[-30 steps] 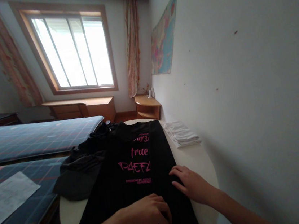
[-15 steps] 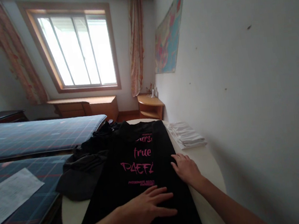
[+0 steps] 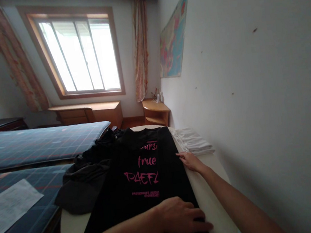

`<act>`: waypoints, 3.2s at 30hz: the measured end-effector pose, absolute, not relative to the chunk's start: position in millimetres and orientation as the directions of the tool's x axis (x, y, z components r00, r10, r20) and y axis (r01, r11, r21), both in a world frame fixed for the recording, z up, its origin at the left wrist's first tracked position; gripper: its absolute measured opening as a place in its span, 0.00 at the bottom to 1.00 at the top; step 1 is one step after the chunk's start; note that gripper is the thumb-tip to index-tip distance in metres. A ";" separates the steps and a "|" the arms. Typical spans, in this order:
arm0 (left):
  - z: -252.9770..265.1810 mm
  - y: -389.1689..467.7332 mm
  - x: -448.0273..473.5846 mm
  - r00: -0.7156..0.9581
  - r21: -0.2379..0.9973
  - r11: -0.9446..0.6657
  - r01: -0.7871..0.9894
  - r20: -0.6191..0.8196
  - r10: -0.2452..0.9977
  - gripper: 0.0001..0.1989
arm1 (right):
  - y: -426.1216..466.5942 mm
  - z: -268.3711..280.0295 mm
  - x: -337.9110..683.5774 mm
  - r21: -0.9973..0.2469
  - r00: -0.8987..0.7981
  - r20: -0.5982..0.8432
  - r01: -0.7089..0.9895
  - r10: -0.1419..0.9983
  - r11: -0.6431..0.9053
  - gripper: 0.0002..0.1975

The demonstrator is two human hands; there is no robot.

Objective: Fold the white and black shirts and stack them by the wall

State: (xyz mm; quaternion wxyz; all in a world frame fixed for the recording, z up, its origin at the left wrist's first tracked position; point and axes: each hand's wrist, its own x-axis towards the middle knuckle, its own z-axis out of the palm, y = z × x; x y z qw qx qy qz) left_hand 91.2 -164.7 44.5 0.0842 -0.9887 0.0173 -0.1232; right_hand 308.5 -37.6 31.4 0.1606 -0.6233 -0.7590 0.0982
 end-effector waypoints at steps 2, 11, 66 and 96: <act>38.1 -163.8 97.0 0.964 -0.201 -0.979 -0.029 0.254 -0.080 0.08 | -33.6 29.6 310.5 -0.347 -0.178 0.127 0.913 0.976 0.212 0.21; 27.0 -167.4 111.8 0.926 -0.212 -0.975 -0.060 0.352 -0.134 0.10 | -31.2 25.7 311.5 -0.344 -0.166 0.138 0.916 0.976 0.205 0.19; 24.9 -62.0 -12.0 0.492 0.368 -0.592 0.717 0.336 0.803 0.27 | 105.5 5.1 196.5 -0.260 0.141 0.016 0.957 0.990 -0.132 0.32; 15.4 6.9 -88.0 -0.028 0.704 -0.393 0.592 0.505 0.863 0.19 | 37.5 45.9 103.6 -0.391 -0.373 0.313 0.787 0.873 0.477 0.21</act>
